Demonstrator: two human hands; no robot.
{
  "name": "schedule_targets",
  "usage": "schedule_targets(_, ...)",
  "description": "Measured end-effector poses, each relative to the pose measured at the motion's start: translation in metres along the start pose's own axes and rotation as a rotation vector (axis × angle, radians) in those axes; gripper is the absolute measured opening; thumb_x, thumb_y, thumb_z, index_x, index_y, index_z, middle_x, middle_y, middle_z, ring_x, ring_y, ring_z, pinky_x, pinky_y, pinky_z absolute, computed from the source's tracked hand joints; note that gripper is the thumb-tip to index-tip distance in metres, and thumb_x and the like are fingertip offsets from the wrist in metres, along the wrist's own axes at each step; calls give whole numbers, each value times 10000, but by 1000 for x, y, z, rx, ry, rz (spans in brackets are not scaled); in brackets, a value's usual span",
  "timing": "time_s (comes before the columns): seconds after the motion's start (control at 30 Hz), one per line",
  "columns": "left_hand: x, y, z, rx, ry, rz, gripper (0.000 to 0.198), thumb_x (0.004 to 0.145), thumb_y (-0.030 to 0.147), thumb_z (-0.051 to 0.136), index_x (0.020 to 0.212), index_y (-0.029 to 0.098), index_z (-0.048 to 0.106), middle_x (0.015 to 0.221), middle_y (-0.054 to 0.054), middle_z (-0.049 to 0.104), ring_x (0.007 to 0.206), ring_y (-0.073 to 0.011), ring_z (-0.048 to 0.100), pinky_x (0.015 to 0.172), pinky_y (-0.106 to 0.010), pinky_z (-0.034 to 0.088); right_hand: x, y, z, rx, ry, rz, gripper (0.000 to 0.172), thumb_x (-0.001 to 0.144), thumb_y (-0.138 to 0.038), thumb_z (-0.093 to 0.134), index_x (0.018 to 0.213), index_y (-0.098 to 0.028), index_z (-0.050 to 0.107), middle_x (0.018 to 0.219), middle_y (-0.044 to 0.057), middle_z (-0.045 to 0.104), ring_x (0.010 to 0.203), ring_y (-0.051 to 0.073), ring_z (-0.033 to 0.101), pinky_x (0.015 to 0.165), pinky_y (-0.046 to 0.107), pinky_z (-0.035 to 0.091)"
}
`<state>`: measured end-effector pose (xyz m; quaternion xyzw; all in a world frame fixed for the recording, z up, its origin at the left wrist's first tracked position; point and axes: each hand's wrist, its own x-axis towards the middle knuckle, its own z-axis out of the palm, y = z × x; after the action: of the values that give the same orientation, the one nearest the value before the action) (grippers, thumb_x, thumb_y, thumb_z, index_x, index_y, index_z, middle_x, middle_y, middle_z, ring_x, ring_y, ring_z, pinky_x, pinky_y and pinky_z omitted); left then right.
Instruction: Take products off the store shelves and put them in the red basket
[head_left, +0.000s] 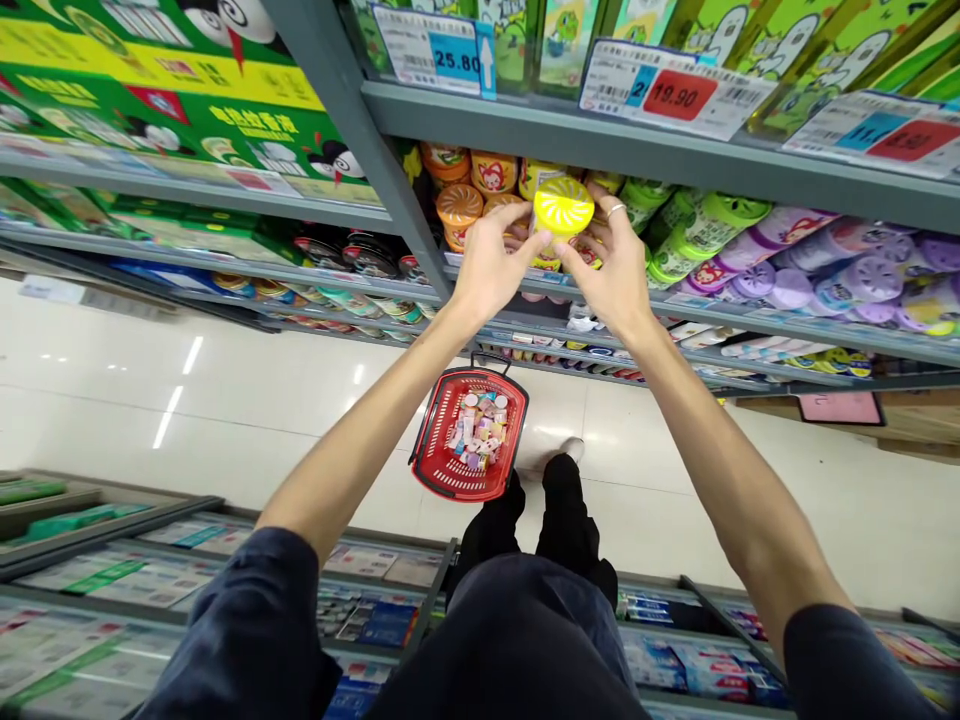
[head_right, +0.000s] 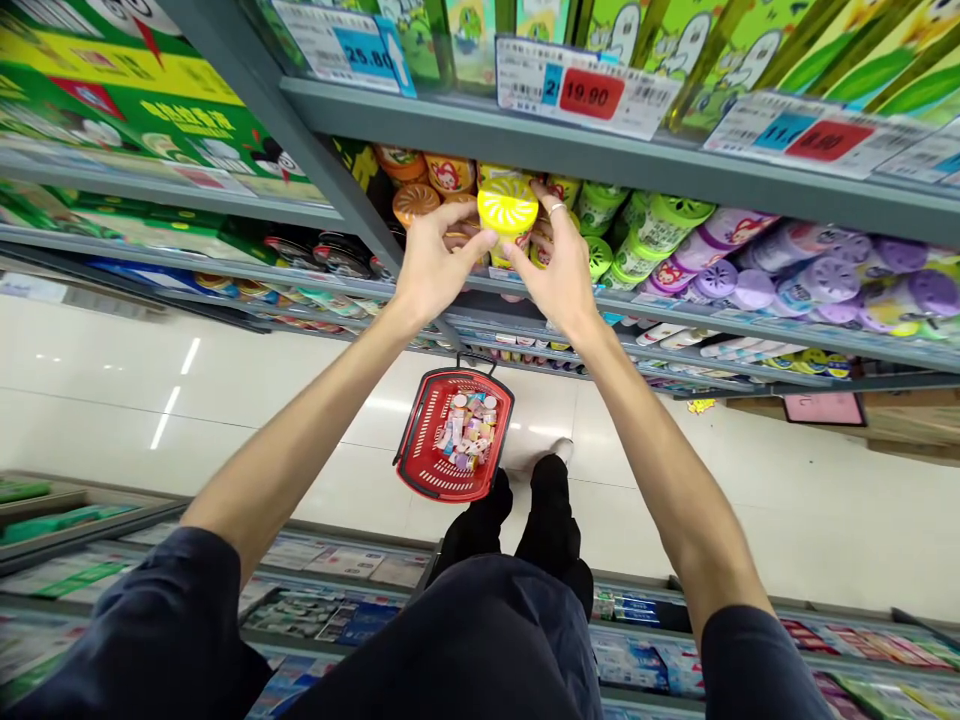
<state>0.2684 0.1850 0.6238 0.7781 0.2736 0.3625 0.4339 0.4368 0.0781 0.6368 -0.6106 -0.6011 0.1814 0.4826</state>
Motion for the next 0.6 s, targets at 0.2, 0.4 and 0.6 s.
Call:
schedule_targets(0.2,16,6,0,-18,38,20,633,897,662,728,1301,179,671,1258,-141,739,1330,-350,642,1176,-590,481,16,8,-4,5,54,-45,871,927,-786,603,1575,-228,436,1514,151,611,1395,316,618,1181,541,520)
schedule_targets(0.4,38,-6,-1,62,34,28,695,844,728,736,1252,166,703,1296,-182,748,1315,-360,661,1211,-579,446,33,19,-4,-84,64,36,796,894,-788,652,1469,-252,529,1449,142,674,1379,340,630,1204,562,489)
schedule_targets(0.6,33,-15,2,139,18,6,676,860,700,734,1257,154,699,1367,-204,717,1370,-371,623,1265,-581,368,31,23,-4,-128,31,67,792,885,-735,703,1490,-252,537,1507,142,637,1407,357,600,1247,576,424)
